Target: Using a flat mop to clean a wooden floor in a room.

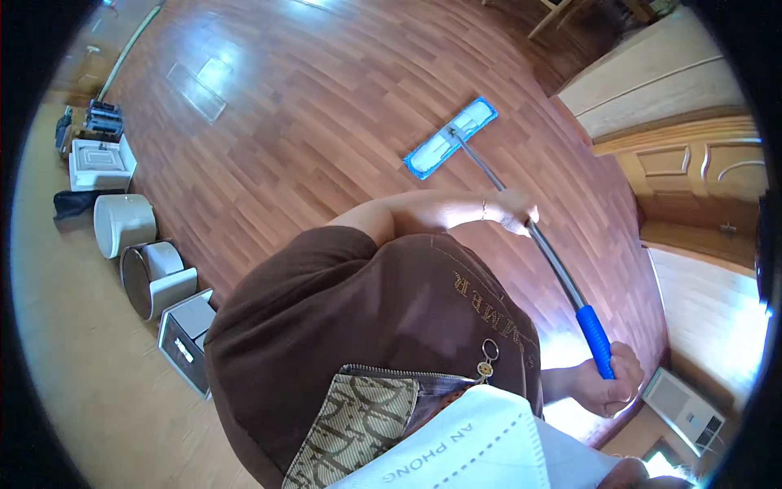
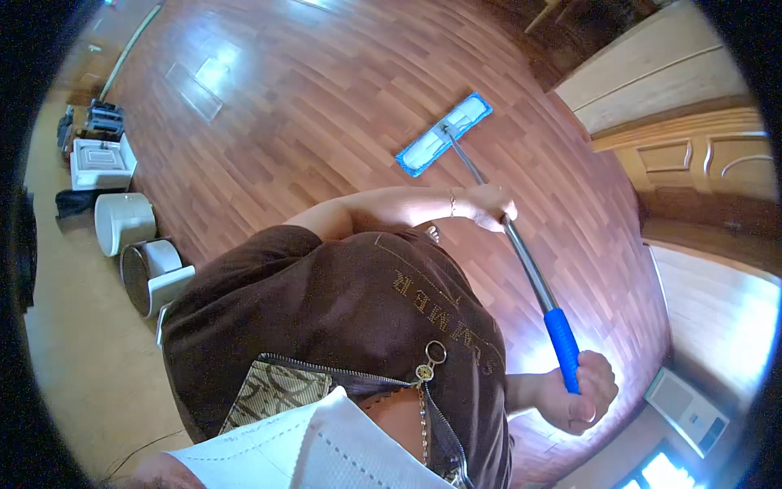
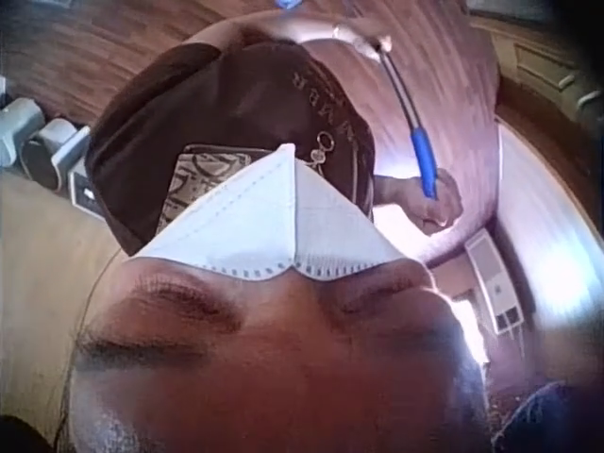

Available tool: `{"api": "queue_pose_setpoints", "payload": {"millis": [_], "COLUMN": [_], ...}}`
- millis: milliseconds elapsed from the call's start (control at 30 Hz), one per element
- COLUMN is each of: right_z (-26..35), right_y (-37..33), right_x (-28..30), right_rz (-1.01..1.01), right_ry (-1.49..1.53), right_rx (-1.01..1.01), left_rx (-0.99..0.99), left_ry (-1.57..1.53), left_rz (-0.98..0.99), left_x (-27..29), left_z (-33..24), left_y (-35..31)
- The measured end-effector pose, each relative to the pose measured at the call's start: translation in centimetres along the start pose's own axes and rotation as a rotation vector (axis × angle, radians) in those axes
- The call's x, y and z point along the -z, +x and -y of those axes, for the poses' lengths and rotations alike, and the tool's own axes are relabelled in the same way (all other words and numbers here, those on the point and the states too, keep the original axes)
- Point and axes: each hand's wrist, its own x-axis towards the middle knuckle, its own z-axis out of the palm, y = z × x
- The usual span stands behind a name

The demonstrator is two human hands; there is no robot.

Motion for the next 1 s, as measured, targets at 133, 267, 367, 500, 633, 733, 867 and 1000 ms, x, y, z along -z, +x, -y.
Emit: {"api": "queue_pose_setpoints", "payload": {"millis": [133,267,367,500,633,733,867,1000], "right_z": [2.0,8.1,9.4,12.0,7.9,3.2,-4.1,-15.1], "right_y": [-2.0,-3.8,-3.7,-4.7,-4.9,-1.9,0.9,0.9], "right_x": [-0.8,-4.6,-6.4,-9.4,-11.2,-10.2,-7.9,-8.3], "right_rz": [0.094,0.148,0.335,0.671,0.99,1.087,1.156,1.279], "right_ry": [0.288,0.369,0.683,1.178,1.394,1.379,1.396,1.423], "right_rx": [0.026,-0.002,0.008,-0.199,-0.232,-0.38,-0.626,-0.77], "left_rx": [0.244,0.263,0.226,0.42,0.596,0.504,0.634,0.831], "left_ry": [-0.05,0.085,0.112,0.24,0.215,0.284,0.368,0.289], "left_rz": [0.137,-0.098,-0.251,-0.338,-0.46,-0.579,-0.518,-0.486], "left_x": [2.8,5.2,8.1,10.7,11.8,9.8,7.3,1.8], "left_z": [0.0,0.2,0.2,-1.7,-1.9,-0.7,-1.1,3.0], "left_y": [-5.0,-13.3,-17.4,-24.5,-24.9,-22.0,-17.9,-12.7]}}
